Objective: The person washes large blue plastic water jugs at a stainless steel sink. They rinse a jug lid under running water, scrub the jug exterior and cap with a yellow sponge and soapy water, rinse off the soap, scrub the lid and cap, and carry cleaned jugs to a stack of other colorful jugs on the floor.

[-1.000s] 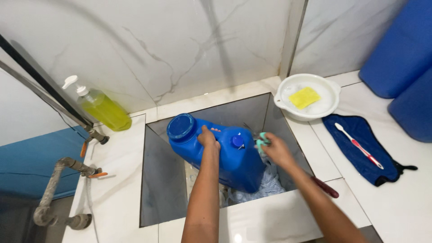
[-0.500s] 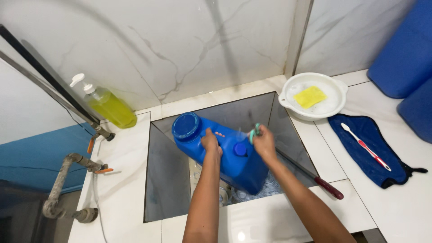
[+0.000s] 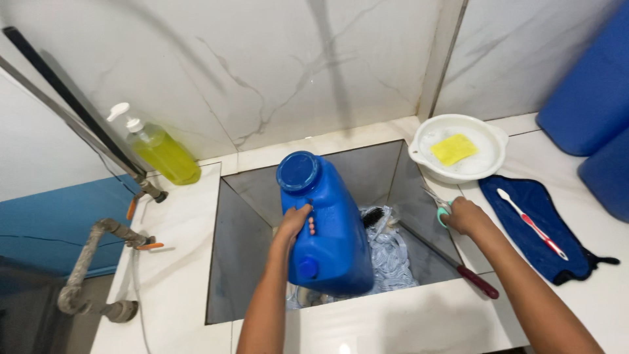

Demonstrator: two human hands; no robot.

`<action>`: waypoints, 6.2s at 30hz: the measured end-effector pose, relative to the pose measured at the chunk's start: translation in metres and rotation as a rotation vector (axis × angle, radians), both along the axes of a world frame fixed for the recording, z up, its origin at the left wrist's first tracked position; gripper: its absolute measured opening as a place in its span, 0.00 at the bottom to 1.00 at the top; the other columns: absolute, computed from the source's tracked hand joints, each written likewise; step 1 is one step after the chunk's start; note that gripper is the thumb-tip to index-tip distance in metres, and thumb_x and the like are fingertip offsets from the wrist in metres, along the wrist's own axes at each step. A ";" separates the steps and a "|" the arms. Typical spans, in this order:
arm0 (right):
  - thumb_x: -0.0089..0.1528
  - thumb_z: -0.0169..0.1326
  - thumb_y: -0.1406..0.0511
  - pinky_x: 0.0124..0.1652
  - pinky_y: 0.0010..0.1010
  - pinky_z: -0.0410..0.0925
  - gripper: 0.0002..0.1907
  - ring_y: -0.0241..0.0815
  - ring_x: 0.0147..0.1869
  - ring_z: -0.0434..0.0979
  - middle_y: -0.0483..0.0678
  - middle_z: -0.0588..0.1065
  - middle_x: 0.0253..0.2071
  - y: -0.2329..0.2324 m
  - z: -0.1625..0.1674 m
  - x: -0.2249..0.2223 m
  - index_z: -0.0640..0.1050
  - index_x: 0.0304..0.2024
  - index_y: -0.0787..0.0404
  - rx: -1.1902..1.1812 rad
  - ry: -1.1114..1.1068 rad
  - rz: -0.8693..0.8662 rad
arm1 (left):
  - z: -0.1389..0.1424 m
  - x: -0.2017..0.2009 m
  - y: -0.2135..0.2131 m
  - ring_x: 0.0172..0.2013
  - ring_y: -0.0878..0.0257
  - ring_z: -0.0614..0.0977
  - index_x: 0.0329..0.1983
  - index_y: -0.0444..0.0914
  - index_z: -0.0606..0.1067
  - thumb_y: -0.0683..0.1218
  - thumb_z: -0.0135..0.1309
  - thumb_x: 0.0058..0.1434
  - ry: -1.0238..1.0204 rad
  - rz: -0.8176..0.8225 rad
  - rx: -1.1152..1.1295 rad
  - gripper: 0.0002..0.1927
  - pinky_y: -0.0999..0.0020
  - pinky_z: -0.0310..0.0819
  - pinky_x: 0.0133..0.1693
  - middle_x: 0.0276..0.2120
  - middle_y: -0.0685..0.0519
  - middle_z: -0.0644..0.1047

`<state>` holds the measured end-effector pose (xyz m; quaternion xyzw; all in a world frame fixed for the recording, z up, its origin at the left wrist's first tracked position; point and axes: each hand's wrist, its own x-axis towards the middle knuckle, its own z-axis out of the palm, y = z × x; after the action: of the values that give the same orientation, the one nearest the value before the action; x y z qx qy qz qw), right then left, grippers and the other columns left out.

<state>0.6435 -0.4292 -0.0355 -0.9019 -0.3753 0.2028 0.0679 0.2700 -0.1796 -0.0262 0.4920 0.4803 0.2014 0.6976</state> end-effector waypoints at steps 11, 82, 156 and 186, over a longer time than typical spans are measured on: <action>0.59 0.55 0.59 0.50 0.43 0.76 0.18 0.56 0.48 0.85 0.62 0.83 0.43 -0.040 -0.005 0.062 0.85 0.46 0.62 -0.279 -0.207 0.249 | 0.013 0.032 -0.001 0.36 0.41 0.82 0.53 0.33 0.73 0.52 0.61 0.55 0.486 -0.406 0.862 0.27 0.50 0.76 0.38 0.36 0.33 0.80; 0.53 0.49 0.74 0.56 0.47 0.63 0.16 0.55 0.56 0.68 0.53 0.71 0.50 0.193 -0.112 -0.344 0.75 0.43 0.58 1.006 0.115 0.846 | -0.069 -0.113 0.051 0.48 0.31 0.79 0.51 0.29 0.73 0.68 0.46 0.65 0.821 0.169 0.553 0.37 0.43 0.74 0.51 0.43 0.26 0.78; 0.65 0.51 0.59 0.50 0.50 0.65 0.14 0.63 0.50 0.73 0.59 0.75 0.45 0.264 -0.001 -0.257 0.76 0.42 0.64 1.258 -0.230 0.460 | -0.023 -0.031 0.040 0.46 0.34 0.81 0.62 0.31 0.64 0.47 0.58 0.58 0.567 -0.213 0.898 0.31 0.45 0.75 0.49 0.43 0.30 0.79; 0.69 0.46 0.49 0.37 0.51 0.72 0.27 0.57 0.42 0.77 0.64 0.74 0.47 0.174 -0.115 -0.230 0.69 0.56 0.66 0.784 0.651 -0.207 | -0.007 -0.078 0.051 0.42 0.39 0.85 0.61 0.39 0.70 0.62 0.47 0.65 0.548 0.013 0.599 0.28 0.50 0.77 0.46 0.39 0.33 0.82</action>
<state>0.4133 -0.2553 -0.1507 -0.7312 -0.2911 0.3093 0.5338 0.1916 -0.1287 -0.0334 0.7058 0.5716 0.1985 0.3683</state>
